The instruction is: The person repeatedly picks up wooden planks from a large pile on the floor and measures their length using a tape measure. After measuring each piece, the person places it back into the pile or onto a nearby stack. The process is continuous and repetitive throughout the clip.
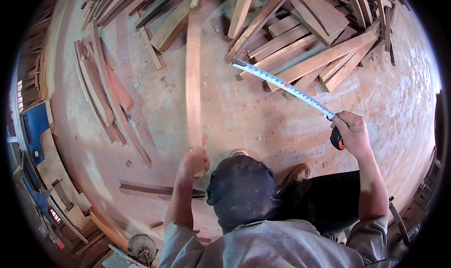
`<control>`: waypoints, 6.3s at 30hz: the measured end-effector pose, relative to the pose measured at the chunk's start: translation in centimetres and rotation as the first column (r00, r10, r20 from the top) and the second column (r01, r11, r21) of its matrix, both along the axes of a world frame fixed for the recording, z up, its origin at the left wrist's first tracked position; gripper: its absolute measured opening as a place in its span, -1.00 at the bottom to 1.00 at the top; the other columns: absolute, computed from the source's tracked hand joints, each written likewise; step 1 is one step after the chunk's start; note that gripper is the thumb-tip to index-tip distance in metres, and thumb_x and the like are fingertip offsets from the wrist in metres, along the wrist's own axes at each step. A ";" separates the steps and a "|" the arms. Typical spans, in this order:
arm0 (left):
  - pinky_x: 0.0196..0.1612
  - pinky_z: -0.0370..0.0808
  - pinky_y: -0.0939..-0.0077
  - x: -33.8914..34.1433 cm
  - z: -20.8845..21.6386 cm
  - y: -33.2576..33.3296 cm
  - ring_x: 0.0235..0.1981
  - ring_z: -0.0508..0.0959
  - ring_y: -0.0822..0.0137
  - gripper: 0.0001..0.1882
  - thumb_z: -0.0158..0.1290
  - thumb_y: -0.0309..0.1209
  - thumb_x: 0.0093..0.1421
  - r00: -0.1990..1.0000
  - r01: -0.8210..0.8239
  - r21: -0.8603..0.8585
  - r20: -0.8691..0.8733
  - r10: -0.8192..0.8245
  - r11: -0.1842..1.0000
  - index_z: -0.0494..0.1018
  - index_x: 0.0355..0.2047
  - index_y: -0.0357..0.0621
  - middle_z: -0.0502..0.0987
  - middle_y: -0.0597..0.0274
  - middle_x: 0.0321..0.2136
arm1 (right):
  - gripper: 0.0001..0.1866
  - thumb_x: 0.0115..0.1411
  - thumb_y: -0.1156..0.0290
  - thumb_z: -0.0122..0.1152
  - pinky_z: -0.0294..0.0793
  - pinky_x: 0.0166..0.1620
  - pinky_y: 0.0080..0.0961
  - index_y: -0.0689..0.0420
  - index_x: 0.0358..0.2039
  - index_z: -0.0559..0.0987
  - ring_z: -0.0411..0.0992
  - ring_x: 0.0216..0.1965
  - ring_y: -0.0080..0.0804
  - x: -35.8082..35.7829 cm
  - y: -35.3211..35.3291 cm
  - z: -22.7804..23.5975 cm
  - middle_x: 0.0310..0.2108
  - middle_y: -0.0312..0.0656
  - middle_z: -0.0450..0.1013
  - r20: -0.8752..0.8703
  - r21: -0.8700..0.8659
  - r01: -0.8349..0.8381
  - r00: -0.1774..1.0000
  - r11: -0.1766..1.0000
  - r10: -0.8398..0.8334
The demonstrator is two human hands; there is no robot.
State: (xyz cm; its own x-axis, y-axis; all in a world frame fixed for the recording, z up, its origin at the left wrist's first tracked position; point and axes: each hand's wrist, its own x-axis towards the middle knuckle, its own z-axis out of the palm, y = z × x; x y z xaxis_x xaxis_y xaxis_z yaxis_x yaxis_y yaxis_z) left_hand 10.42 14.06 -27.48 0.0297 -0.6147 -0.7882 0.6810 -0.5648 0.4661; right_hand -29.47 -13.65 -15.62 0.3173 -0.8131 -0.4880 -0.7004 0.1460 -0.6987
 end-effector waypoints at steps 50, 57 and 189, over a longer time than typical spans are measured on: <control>-0.20 0.52 0.25 -13.7 4.5 48.1 -0.30 0.53 0.15 -0.58 0.06 -0.17 0.22 0.216 -0.897 0.323 0.916 0.339 -0.302 0.45 -0.12 -0.31 0.52 0.04 -0.23 | -0.73 0.35 0.30 0.07 0.20 -0.48 -0.71 0.26 -0.31 0.60 0.27 -0.56 -0.74 11.3 -1.1 -13.1 -0.59 -0.42 0.36 0.028 0.183 -0.374 0.926 0.909 0.375; -0.02 0.49 0.09 -7.3 1.8 52.8 -0.09 0.52 -0.04 -0.41 0.14 -0.30 0.14 0.524 -0.429 0.877 0.438 -0.730 0.217 0.30 0.11 -0.37 0.45 -0.13 0.00 | -0.78 0.20 0.32 0.11 0.44 -0.30 -0.26 0.24 -0.43 0.52 0.46 -0.43 -0.08 10.2 -0.8 -9.6 -0.47 0.00 0.48 -0.160 -0.018 -0.518 0.846 0.855 0.509; 0.04 0.44 0.30 -6.3 10.1 -14.1 0.02 0.47 0.10 -0.39 0.17 -0.55 0.06 0.247 0.556 0.016 0.951 -0.184 0.831 0.32 0.17 -0.29 0.40 -0.06 0.03 | -0.91 0.16 0.47 0.23 0.43 -0.38 -0.32 0.23 -0.38 0.57 0.46 -0.47 -0.11 -0.8 0.8 0.5 -0.50 -0.04 0.46 -0.059 -0.226 -0.222 0.975 0.949 0.214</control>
State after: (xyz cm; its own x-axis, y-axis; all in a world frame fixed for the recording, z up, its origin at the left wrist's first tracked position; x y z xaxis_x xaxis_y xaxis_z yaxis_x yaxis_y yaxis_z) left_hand 4.16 0.00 -17.36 0.2911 -0.9299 -0.2247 -0.5153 -0.3503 0.7822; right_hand -30.28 -12.83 -15.11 0.4858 -0.8174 -0.3096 -0.7210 -0.1744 -0.6707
